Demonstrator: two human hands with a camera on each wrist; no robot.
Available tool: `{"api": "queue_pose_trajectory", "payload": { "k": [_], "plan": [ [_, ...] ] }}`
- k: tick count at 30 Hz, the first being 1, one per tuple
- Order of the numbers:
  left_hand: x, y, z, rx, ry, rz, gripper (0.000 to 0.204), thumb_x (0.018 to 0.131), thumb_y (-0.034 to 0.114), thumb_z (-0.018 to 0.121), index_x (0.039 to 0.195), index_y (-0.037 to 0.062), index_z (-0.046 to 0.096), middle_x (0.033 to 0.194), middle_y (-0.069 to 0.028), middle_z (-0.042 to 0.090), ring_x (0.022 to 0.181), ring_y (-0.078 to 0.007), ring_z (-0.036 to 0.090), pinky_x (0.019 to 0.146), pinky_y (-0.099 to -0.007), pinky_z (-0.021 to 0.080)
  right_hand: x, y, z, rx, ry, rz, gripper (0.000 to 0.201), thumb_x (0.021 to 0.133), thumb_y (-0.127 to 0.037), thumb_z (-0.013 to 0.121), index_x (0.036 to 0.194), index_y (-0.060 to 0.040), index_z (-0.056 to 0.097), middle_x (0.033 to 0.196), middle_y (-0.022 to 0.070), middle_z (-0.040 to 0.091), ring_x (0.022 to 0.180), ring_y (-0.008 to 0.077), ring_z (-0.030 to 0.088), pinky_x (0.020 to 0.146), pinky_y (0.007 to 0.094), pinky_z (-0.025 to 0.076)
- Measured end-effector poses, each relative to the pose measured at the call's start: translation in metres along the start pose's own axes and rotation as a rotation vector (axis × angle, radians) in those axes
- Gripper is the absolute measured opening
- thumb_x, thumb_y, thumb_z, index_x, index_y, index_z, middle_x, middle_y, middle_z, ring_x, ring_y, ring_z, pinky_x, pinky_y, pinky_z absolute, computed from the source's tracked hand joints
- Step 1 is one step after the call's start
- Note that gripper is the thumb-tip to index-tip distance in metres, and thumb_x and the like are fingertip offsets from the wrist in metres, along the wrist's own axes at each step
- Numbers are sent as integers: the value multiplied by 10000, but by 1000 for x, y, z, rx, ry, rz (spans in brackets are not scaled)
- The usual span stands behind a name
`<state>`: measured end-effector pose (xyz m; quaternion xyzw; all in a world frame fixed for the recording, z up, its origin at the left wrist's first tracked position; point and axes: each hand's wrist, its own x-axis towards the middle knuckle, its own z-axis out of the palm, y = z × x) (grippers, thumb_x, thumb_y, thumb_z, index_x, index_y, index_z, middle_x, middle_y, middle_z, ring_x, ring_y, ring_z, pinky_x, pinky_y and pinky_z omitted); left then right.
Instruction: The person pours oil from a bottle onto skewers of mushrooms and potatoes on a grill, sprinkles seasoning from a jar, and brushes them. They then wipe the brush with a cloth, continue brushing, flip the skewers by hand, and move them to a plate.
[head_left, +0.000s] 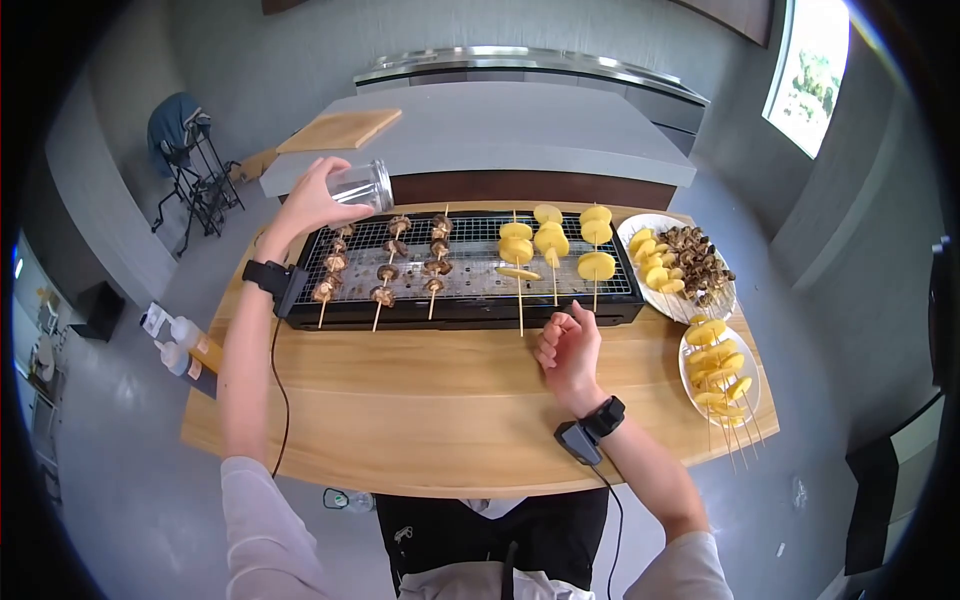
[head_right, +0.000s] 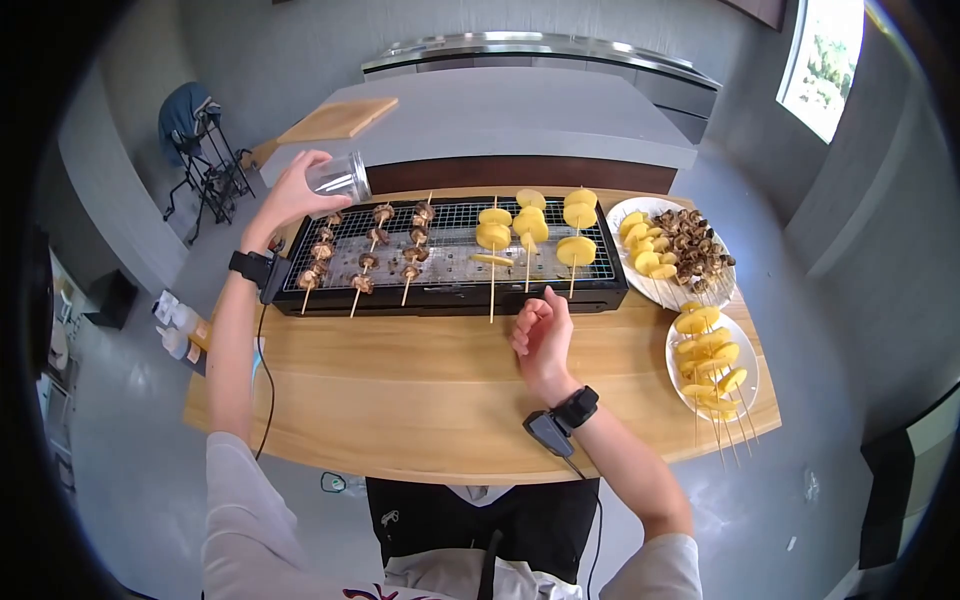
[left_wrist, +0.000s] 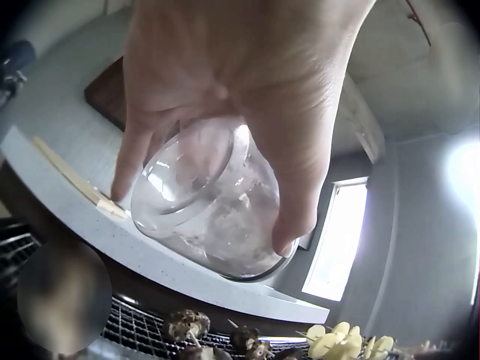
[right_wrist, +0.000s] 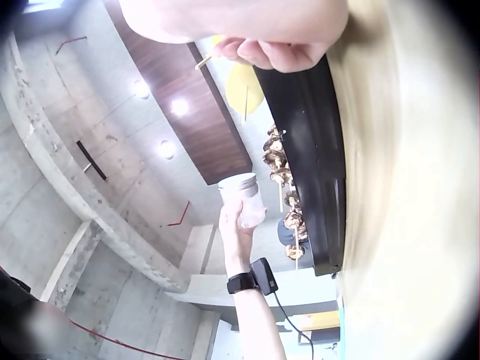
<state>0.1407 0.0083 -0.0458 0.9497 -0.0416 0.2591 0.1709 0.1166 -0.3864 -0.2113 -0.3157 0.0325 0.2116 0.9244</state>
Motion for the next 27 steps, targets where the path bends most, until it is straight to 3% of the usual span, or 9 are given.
{"api": "queue_pose_trajectory", "payload": {
  "k": [4,6,10,12,14,25,27],
  "plan": [
    [2,7,7,-45,7,-136,883,584,490,865,1192,-25,486,1096,-148,577,1077,-281,545,959,-383,440,-2,0,4,24,-10,23,343,928,-434,520,707,-173,497,543,-55,407,455,100,360,404,251,228],
    [4,12,6,-124,-57,-183,912,568,503,877,1182,-19,450,1069,-151,571,1047,-229,556,929,-346,447,-3,0,5,25,-15,18,340,928,-434,520,709,-176,493,542,-59,408,451,95,354,410,248,227],
    [7,7,10,-220,-137,-233,842,593,498,872,1141,7,463,1047,-137,571,1008,-208,569,876,-325,464,-3,-1,6,17,-55,9,338,928,-436,516,705,-185,483,527,-59,405,443,90,343,413,248,225],
    [7,13,8,-304,-17,-193,812,619,490,866,1158,20,481,1050,-129,585,980,-212,587,827,-317,486,0,-6,9,24,-30,9,347,932,-442,506,703,-183,478,514,-56,396,437,93,336,411,248,226],
    [8,21,8,-175,28,-172,779,644,484,857,1173,32,505,1078,-139,594,989,-215,595,794,-308,498,-3,-2,7,4,-75,-15,353,935,-449,500,704,-183,478,505,-58,391,429,92,327,410,250,228],
    [15,12,17,-154,27,-236,788,651,524,838,1204,40,553,1156,-143,587,1103,-237,561,944,-352,437,-2,-9,7,-10,-66,-15,362,924,-458,512,696,-179,476,499,-61,373,423,81,304,419,242,224],
    [9,18,19,-231,-130,-236,788,651,522,837,1203,38,553,1173,-139,583,1126,-238,556,933,-345,440,-1,-9,9,-7,-49,-3,362,923,-457,514,696,-177,475,498,-60,366,423,83,303,418,241,222]
  ]
}}
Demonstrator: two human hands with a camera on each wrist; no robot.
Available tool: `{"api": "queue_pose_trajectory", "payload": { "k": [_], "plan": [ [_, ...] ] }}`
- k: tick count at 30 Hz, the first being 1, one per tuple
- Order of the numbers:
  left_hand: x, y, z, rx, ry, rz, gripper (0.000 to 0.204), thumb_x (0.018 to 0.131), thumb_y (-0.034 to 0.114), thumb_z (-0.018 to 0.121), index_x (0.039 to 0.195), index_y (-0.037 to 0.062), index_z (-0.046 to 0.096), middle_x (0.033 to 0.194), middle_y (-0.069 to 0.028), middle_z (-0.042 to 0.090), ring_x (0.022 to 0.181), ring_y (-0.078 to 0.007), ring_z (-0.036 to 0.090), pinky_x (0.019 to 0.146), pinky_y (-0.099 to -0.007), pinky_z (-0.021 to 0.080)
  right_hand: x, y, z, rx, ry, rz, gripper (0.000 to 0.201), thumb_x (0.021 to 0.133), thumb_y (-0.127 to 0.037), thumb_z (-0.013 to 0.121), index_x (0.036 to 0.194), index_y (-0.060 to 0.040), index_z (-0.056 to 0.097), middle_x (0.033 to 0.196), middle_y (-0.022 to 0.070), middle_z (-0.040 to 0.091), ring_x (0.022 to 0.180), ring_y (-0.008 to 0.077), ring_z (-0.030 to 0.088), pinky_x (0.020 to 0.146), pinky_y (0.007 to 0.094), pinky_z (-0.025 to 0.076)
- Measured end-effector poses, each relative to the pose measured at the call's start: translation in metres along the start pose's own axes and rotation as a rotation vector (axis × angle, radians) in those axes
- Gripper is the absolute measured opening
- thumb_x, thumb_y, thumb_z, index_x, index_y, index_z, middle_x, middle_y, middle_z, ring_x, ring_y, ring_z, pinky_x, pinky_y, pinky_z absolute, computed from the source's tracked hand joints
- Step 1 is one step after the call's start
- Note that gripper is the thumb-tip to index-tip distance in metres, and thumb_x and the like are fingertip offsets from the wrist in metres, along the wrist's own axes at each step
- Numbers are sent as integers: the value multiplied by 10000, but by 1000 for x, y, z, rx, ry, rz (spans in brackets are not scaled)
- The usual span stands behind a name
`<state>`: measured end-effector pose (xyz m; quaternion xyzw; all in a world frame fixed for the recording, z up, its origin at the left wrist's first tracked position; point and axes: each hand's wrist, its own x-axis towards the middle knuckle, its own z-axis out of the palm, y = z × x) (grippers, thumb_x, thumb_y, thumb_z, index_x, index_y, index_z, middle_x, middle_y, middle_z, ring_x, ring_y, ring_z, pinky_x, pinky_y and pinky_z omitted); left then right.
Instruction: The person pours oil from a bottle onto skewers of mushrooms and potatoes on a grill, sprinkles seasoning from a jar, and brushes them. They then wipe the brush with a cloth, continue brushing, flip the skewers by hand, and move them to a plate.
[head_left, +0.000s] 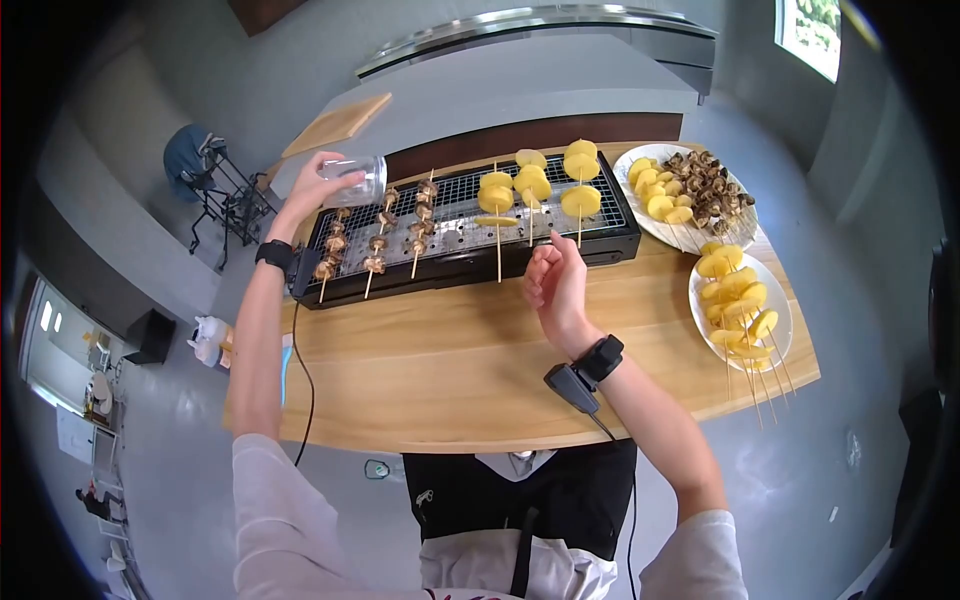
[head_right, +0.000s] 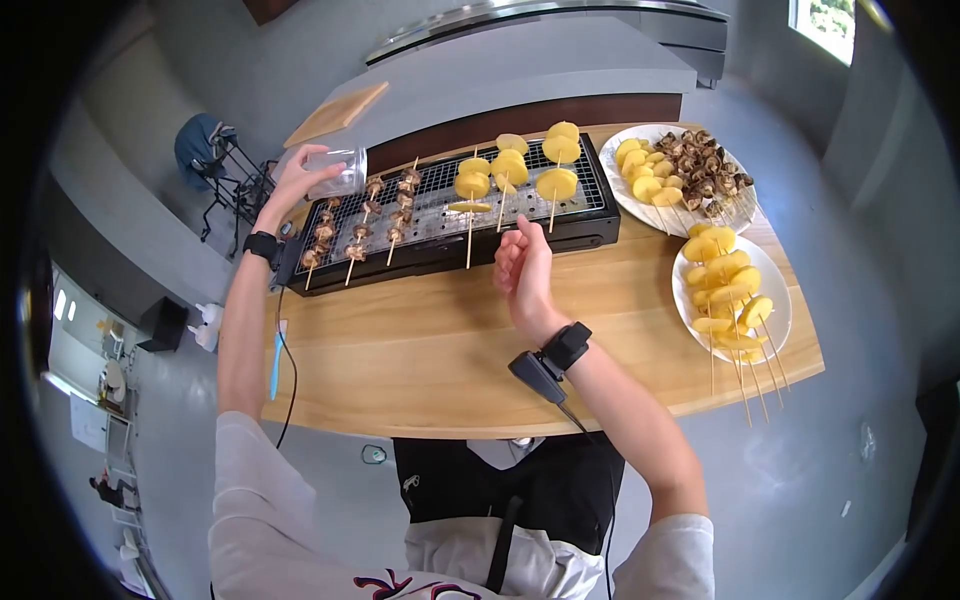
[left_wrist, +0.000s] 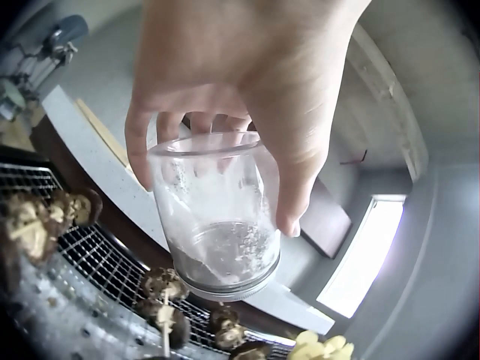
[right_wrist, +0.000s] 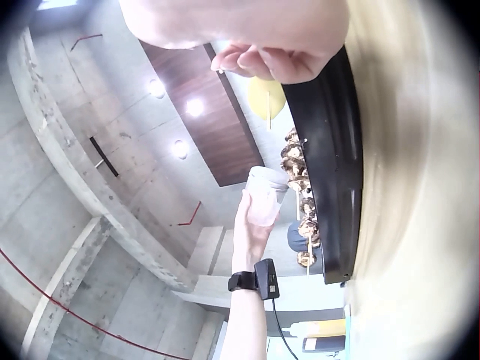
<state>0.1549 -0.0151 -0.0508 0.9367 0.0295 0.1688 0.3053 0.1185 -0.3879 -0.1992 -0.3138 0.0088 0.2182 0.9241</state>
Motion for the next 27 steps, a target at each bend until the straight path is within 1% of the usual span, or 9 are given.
{"api": "queue_pose_trajectory", "payload": {
  "k": [6,7,9,10,13,16,19,23,27],
  "plan": [
    [-7,18,-7,-321,167,-74,737,650,476,853,1179,50,569,1133,-122,599,1029,-208,595,867,-303,465,1,3,-2,-21,-11,7,362,921,-452,514,693,-174,470,495,-61,359,421,83,303,414,239,214],
    [-5,16,-4,-323,171,-72,737,650,476,853,1179,50,569,1133,-122,599,1029,-208,595,867,-303,465,0,3,-1,-17,-10,5,363,921,-453,513,692,-174,469,494,-61,359,419,83,302,413,241,212],
    [-2,12,0,-34,23,35,722,652,467,856,1167,47,574,1111,-122,611,1011,-208,607,868,-305,471,0,2,-1,-27,-24,7,364,920,-453,514,692,-174,469,495,-60,360,421,84,304,415,243,214],
    [-1,14,0,1,67,66,720,652,460,860,1164,43,573,1095,-127,618,1020,-209,605,859,-308,477,0,3,-1,-32,-30,12,365,920,-454,514,691,-173,470,496,-60,361,423,84,306,417,244,216],
    [0,18,-1,-86,154,22,717,648,457,862,1157,40,577,1092,-125,619,1015,-210,604,856,-313,482,1,3,-2,-49,-38,1,366,923,-454,511,692,-173,468,500,-59,362,426,84,310,419,245,218],
    [-3,16,5,-50,119,22,730,652,459,861,1169,35,568,1109,-134,614,1024,-211,601,857,-311,482,-2,0,1,-37,-44,-5,366,924,-455,509,692,-174,464,505,-60,365,430,83,319,419,243,222],
    [2,-14,6,34,76,-8,723,662,458,855,1179,44,567,1131,-135,606,1027,-212,603,856,-313,485,-1,-2,2,-38,-6,-7,365,927,-450,506,691,-175,459,507,-61,359,431,83,320,420,243,226],
    [-39,14,-7,-204,120,-50,647,712,404,837,1179,46,570,1129,-118,596,1030,-189,586,858,-293,469,-1,-1,0,-22,-23,-20,356,929,-441,506,698,-175,457,508,-60,354,432,82,321,421,243,227],
    [-60,-1,-21,-107,52,6,597,745,370,820,1175,40,572,1116,-104,599,1008,-181,593,846,-289,475,2,3,-5,-27,-52,-2,344,922,-425,509,723,-146,473,510,-21,379,436,115,349,411,257,235]
  ]
}}
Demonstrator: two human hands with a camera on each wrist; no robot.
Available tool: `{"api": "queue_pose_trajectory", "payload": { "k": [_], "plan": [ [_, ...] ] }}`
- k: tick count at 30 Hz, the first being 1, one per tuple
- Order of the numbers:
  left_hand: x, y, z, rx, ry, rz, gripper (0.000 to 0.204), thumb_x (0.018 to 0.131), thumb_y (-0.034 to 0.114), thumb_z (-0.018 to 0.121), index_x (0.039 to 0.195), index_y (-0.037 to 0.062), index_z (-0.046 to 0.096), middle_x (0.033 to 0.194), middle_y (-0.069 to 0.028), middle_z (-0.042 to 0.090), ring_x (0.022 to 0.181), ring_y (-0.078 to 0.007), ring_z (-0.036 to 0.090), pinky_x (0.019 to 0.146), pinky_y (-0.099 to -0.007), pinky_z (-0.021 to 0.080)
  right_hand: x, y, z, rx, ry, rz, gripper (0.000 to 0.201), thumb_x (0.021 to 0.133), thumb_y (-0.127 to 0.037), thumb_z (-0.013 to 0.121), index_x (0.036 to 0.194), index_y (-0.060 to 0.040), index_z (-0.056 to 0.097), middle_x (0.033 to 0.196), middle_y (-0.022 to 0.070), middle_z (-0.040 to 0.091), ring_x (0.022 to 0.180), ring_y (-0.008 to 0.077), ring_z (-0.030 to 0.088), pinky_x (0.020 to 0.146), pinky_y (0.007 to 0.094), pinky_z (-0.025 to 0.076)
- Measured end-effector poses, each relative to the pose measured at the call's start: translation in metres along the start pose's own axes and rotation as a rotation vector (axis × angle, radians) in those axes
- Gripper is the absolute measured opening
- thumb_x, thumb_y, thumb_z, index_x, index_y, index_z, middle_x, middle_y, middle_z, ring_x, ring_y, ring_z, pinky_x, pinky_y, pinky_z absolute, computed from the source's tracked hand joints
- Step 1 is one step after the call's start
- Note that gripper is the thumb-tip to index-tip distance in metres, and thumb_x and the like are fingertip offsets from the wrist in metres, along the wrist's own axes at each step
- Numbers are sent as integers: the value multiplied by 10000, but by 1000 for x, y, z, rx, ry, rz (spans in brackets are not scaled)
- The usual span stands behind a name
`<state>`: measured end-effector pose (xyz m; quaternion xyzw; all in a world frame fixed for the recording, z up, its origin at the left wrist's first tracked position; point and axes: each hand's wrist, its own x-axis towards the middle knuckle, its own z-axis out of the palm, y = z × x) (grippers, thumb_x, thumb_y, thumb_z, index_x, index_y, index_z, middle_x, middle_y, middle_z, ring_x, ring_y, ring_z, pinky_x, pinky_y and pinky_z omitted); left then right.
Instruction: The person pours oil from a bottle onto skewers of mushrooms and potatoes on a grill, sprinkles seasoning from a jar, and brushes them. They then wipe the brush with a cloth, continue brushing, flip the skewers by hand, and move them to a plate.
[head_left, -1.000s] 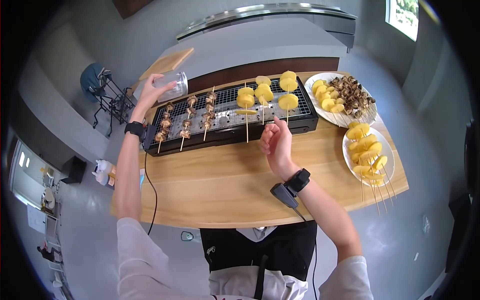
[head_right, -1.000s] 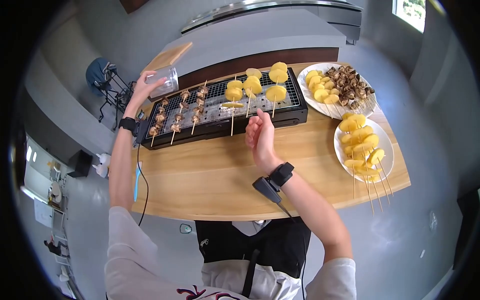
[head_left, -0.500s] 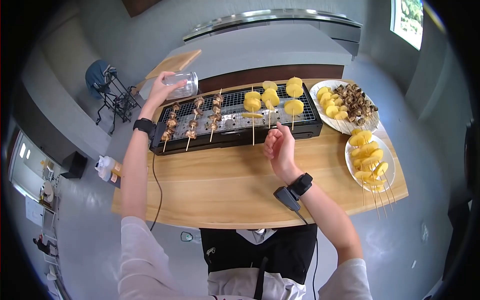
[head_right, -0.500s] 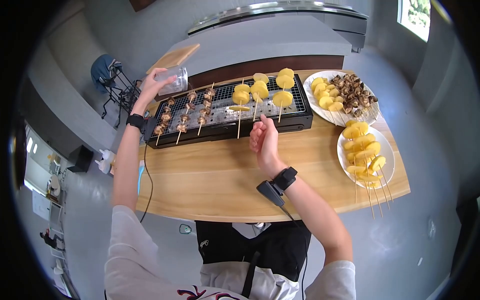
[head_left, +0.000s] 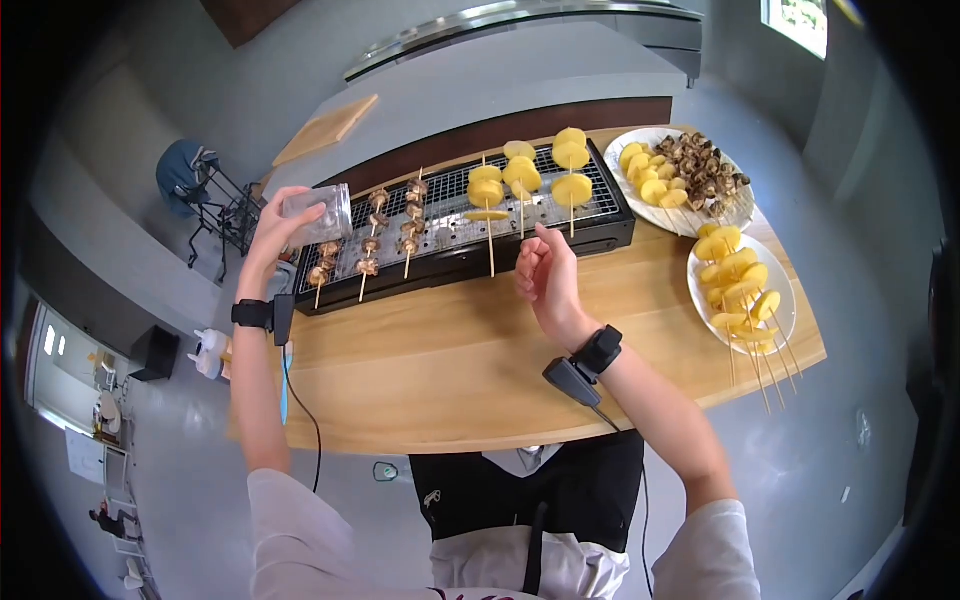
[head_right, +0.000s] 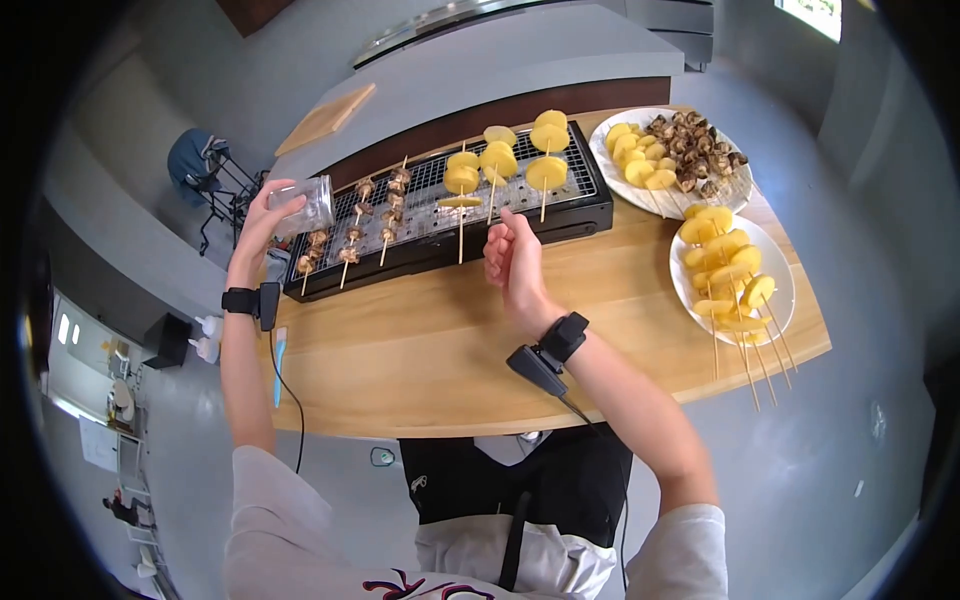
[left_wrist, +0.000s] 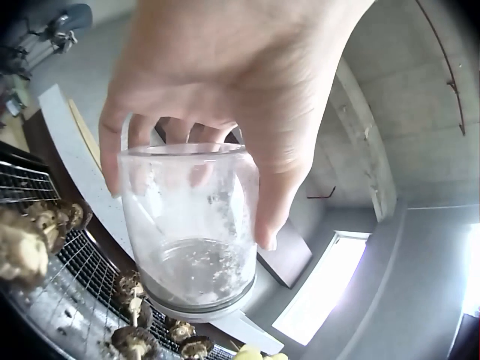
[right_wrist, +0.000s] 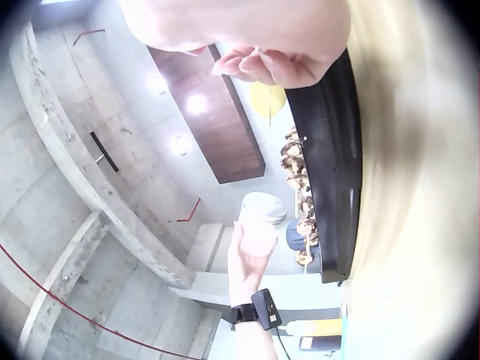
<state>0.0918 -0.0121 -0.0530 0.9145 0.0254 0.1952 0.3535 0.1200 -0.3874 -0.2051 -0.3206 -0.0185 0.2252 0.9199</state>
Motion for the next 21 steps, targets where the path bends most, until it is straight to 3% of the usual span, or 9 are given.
{"api": "queue_pose_trajectory", "payload": {
  "k": [3,6,9,14,21],
  "plan": [
    [-20,9,-6,-288,129,-135,564,744,323,825,1169,48,578,1098,-85,602,1010,-169,583,857,-287,465,0,3,1,-27,-26,42,332,926,-414,511,727,-150,472,510,-22,382,434,108,350,410,250,230],
    [-41,37,-6,-400,51,-193,555,738,295,831,1166,48,579,1088,-80,605,1013,-162,580,864,-285,462,-1,6,4,-24,42,67,330,927,-411,512,726,-153,470,514,-26,385,434,105,346,409,248,228],
    [-34,17,-2,-172,16,-128,542,747,286,825,1168,49,579,1081,-71,608,1012,-155,582,865,-283,462,-3,8,4,-89,24,48,336,930,-432,509,727,-170,457,495,-63,355,431,73,318,420,230,211],
    [-42,24,1,-281,-13,-139,520,750,287,821,1153,53,590,1083,-65,613,1040,-150,570,889,-282,447,-1,6,2,-75,22,36,334,930,-430,512,732,-167,458,497,-62,355,429,76,318,420,233,207],
    [-33,27,7,-151,3,-108,564,729,315,836,1157,47,585,1096,-77,612,1024,-159,587,870,-290,466,-4,6,6,-101,23,33,341,932,-431,512,729,-164,449,500,-61,354,428,76,315,417,234,204]
  ]
}}
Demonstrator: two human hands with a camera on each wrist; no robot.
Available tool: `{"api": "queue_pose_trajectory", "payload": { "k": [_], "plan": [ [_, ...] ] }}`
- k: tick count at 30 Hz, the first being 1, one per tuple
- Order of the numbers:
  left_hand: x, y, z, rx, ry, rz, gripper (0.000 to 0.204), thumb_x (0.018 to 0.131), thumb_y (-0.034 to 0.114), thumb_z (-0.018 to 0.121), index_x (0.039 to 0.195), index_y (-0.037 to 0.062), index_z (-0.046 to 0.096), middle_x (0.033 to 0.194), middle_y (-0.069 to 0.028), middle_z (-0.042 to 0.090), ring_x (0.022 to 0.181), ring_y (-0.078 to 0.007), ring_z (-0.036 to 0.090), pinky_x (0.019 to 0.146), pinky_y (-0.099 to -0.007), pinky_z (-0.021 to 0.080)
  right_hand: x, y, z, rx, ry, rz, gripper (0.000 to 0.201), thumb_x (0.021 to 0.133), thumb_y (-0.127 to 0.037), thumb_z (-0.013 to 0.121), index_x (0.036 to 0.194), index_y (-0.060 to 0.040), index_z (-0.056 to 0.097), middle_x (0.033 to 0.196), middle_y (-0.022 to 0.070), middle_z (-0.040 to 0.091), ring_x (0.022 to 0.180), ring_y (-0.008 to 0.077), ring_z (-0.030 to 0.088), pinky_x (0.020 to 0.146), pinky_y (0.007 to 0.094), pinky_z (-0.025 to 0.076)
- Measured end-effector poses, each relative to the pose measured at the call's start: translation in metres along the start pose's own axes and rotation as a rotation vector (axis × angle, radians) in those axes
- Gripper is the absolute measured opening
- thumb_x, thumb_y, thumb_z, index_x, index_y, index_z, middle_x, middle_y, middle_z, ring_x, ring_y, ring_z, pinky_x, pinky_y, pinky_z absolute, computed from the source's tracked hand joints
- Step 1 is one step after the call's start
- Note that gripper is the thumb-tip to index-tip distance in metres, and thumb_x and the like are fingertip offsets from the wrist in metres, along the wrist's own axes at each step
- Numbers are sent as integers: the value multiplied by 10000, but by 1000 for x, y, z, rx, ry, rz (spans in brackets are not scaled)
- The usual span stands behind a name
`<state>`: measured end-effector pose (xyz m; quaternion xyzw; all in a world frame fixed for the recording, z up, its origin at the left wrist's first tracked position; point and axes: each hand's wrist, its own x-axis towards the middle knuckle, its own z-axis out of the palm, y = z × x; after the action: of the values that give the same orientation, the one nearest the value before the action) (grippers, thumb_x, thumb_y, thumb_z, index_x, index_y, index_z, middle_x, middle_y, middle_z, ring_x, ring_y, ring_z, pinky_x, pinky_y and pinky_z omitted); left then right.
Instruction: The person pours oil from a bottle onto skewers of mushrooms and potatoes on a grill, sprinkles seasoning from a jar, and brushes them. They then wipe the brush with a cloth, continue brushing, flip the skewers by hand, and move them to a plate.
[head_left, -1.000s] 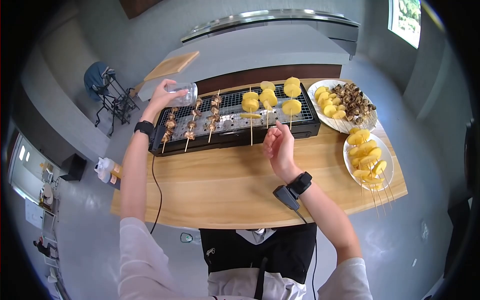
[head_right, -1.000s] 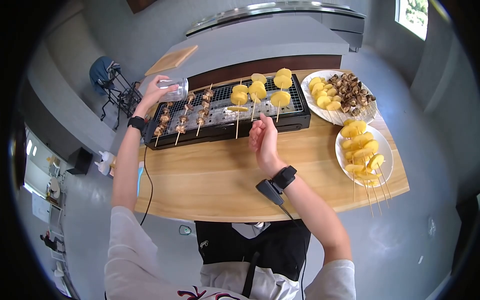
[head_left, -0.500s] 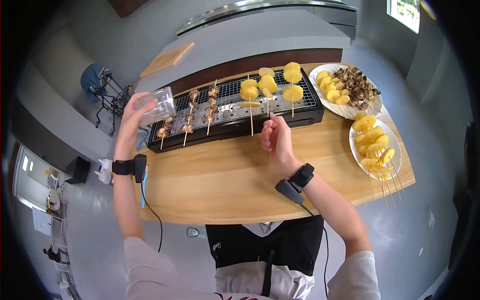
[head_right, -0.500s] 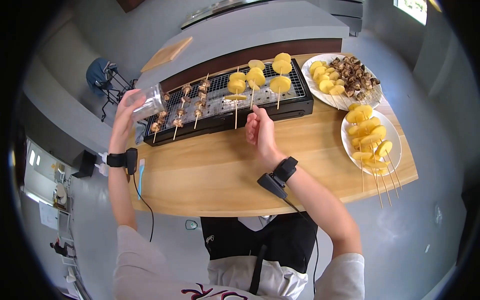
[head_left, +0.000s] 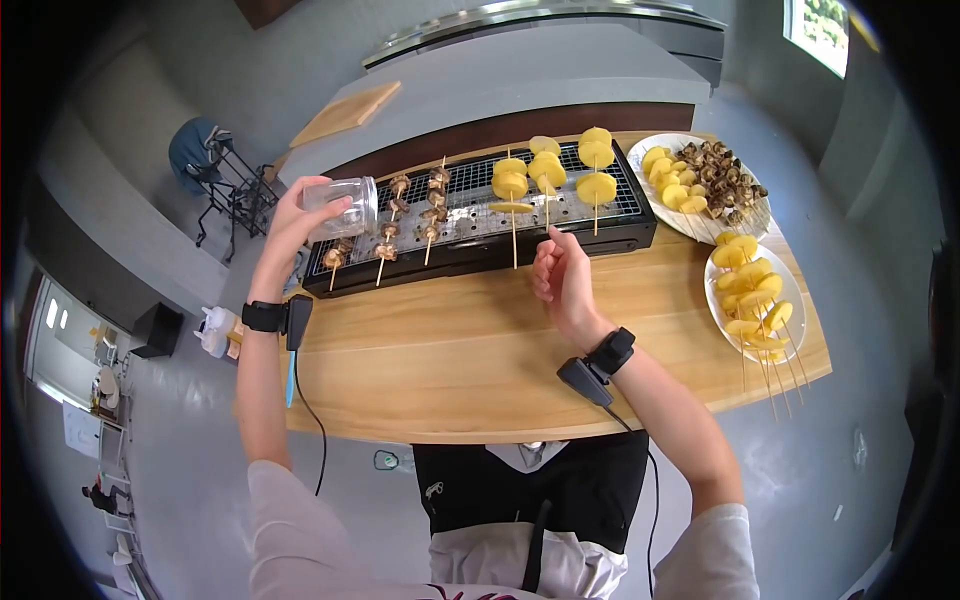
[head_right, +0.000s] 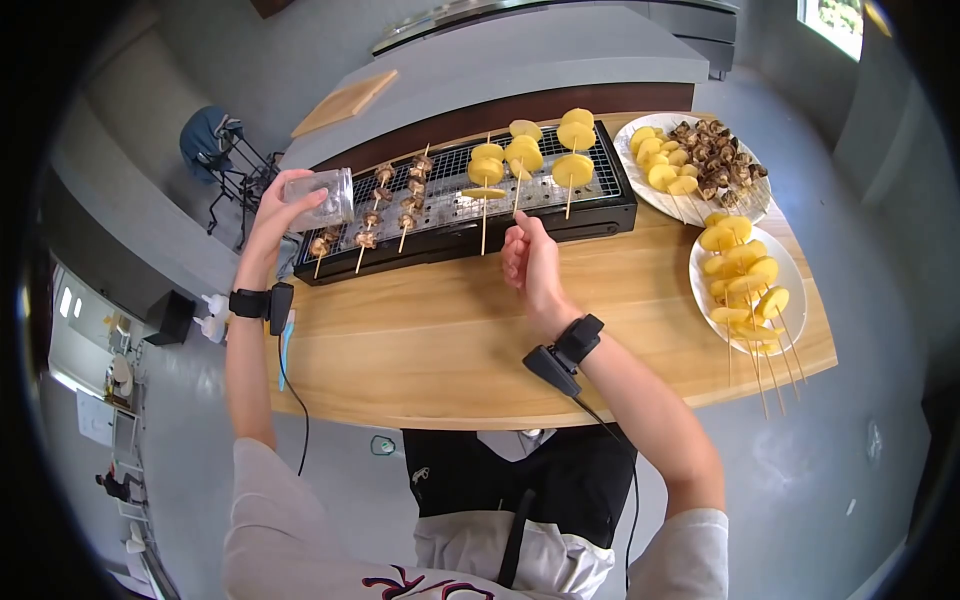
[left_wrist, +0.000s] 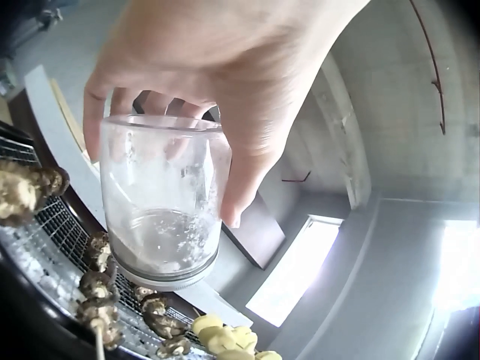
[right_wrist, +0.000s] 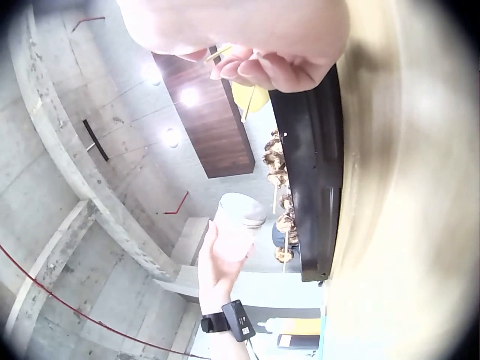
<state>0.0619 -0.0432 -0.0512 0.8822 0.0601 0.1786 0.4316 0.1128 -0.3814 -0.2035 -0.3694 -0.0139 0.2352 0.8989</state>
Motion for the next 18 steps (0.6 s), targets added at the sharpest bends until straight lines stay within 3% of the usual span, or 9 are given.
{"api": "queue_pose_trajectory", "payload": {
  "k": [2,5,10,18],
  "plan": [
    [13,7,5,56,15,47,583,720,328,842,1160,46,582,1100,-81,612,1022,-163,589,866,-296,470,1,0,0,6,4,12,341,931,-431,513,729,-164,449,501,-60,356,429,76,311,417,235,203],
    [33,17,22,31,10,-22,645,691,373,854,1167,39,575,1111,-101,610,1009,-182,599,859,-306,477,2,3,-3,3,-7,22,342,931,-431,512,728,-163,448,506,-60,361,433,76,311,419,236,202],
    [81,12,46,327,42,185,773,613,456,878,1153,-3,570,1068,-140,626,957,-208,623,833,-320,495,0,-2,-1,-17,-17,5,345,932,-430,510,726,-162,442,516,-61,361,443,74,316,426,238,206],
    [94,21,62,175,-39,97,815,599,466,881,1165,-26,562,1052,-150,629,957,-214,621,832,-309,491,1,-7,-3,23,-29,-9,323,928,-409,511,727,-163,453,540,-38,360,456,100,335,429,247,233]
  ]
}}
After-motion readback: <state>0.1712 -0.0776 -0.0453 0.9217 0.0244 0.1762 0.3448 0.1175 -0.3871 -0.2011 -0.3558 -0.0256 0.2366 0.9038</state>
